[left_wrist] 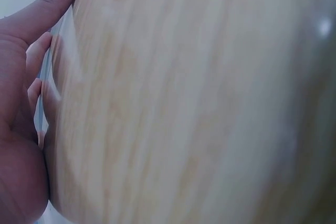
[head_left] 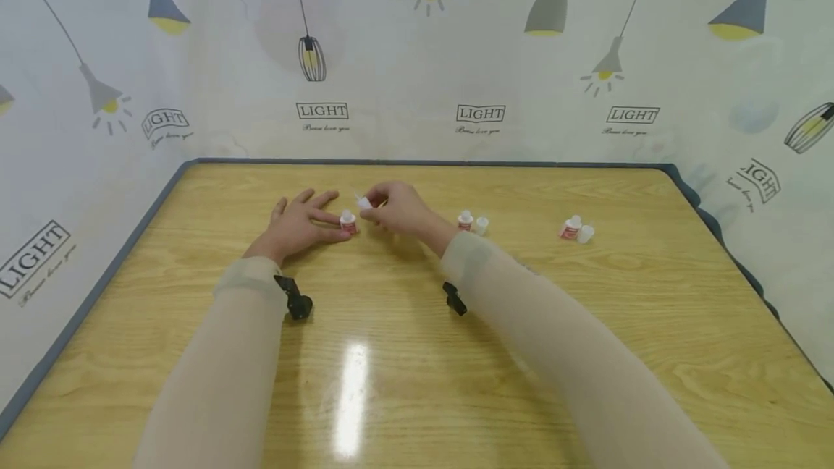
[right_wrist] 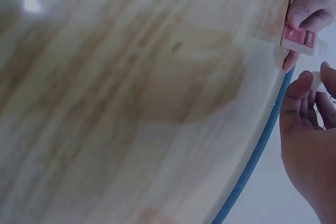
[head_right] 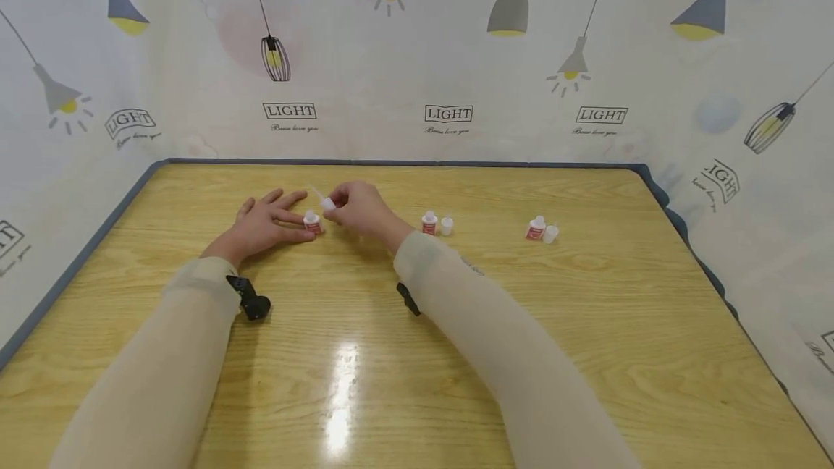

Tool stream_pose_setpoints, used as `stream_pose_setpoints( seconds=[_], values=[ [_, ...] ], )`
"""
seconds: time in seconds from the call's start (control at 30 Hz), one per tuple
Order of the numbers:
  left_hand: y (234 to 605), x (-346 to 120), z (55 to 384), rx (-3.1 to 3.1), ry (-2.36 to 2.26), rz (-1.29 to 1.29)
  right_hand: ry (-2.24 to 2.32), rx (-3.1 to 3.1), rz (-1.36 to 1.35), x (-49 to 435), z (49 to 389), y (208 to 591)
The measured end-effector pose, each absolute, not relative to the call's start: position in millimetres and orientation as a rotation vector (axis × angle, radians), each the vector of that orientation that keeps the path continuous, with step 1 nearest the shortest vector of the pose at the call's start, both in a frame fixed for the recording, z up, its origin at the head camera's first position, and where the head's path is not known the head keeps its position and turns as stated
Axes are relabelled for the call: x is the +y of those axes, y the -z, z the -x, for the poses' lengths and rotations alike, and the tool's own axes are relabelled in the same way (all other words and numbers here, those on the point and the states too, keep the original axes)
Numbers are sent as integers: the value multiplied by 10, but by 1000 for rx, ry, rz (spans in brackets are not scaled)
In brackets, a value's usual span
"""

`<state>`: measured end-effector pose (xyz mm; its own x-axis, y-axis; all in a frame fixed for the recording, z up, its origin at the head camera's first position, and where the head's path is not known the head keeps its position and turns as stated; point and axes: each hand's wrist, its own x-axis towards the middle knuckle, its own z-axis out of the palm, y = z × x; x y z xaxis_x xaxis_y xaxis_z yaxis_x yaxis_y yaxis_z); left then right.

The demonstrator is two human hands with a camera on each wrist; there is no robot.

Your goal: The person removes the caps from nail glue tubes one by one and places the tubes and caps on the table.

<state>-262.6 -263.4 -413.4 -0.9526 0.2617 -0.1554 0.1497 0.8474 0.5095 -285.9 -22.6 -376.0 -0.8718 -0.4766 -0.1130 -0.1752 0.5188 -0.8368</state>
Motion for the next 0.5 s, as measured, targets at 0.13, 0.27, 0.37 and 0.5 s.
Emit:
stream_pose_setpoints(
  seconds=[0.13, 0.27, 0.37, 0.5],
  values=[
    [4138, -2632, 2628, 2807, -752, -314, 1289, 2416, 496, -228, 2840, 3785],
    [4145, -2638, 2627, 2807, -758, -315, 1245, 2444, 510, -236, 2818, 3805],
    [4146, -2639, 2625, 2805, -760, -315, 1176, 2499, 535, -246, 2802, 3824],
    [4150, -2641, 2631, 2805, -759, -316, 1122, 2535, 539, -256, 2787, 3838]
  ],
)
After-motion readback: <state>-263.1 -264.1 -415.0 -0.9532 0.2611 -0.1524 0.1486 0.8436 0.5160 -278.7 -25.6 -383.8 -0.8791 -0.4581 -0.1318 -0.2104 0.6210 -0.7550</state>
